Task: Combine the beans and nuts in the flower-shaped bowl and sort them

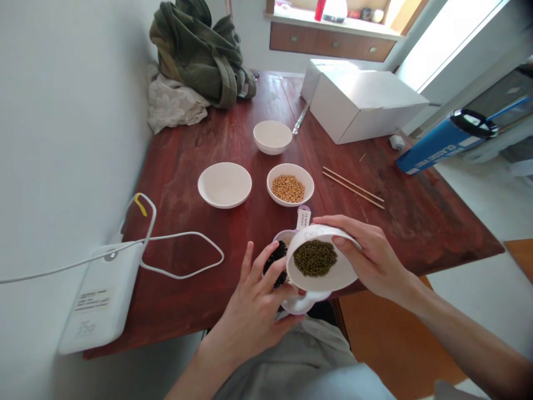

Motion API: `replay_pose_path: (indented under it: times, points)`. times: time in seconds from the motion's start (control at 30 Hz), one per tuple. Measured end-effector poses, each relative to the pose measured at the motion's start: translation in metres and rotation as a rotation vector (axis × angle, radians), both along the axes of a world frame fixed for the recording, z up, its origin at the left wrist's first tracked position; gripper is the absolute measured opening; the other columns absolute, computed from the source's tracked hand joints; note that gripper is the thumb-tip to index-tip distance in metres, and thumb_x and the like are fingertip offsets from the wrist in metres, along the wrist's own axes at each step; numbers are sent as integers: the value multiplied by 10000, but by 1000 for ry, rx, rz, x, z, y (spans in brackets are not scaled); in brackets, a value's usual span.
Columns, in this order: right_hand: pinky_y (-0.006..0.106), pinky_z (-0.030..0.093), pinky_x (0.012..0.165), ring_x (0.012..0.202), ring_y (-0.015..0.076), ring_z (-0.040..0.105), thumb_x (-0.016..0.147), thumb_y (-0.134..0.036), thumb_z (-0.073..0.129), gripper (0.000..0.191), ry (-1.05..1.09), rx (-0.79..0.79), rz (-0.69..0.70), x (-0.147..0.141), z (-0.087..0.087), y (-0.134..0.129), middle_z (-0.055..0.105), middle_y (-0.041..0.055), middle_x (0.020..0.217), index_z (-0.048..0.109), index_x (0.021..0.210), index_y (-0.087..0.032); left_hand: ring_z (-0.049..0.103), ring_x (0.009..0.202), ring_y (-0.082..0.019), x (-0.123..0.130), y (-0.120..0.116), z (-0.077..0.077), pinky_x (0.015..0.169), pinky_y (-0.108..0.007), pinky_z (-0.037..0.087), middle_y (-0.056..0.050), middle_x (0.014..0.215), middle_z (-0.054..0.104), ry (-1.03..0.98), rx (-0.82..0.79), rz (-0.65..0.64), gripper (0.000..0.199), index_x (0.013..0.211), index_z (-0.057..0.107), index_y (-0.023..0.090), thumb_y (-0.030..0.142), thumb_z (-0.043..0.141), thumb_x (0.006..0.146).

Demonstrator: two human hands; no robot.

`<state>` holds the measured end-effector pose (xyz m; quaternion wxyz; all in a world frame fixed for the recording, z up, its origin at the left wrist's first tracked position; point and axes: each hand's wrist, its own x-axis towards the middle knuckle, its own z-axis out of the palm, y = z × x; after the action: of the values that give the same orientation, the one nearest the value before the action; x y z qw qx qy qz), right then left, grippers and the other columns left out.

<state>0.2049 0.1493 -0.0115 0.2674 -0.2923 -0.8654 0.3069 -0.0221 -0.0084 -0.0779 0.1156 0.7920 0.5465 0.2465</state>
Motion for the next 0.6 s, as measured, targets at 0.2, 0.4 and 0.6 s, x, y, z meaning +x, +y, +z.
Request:
replay_pose_path:
  times: [0.2, 0.4, 0.6]
  points:
    - [287, 644, 965, 1059, 200, 826, 1122, -295, 556, 301, 34, 20, 31, -1, -7, -12, 847, 58, 1221, 694, 1386, -249, 232, 1707, -403, -12, -2, -4, 1430, -693, 45, -93, 1657, 521, -38, 95, 9, 452, 1303, 763, 326, 530, 874, 915]
    - [309, 649, 1011, 1134, 216, 815, 1120, -272, 547, 335, 56, 61, 59, -4, -14, -22, 828, 102, 1286, 661, 1432, -225, 292, 1679, -388, -20, -19, -3, 1411, -729, 152, -86, 1552, 581, -244, 131, 153, 336, 1187, 728, 317, 355, 903, 902]
    - [368, 669, 1043, 1224, 255, 804, 1104, -259, 552, 393, 42, 135, 131, -9, -23, -29, 807, 134, 1367, 623, 1489, -226, 419, 1615, -361, -24, -26, -1, 1341, -717, 342, -96, 1432, 629, -425, 117, 307, 281, 1125, 650, 278, 88, 661, 919]
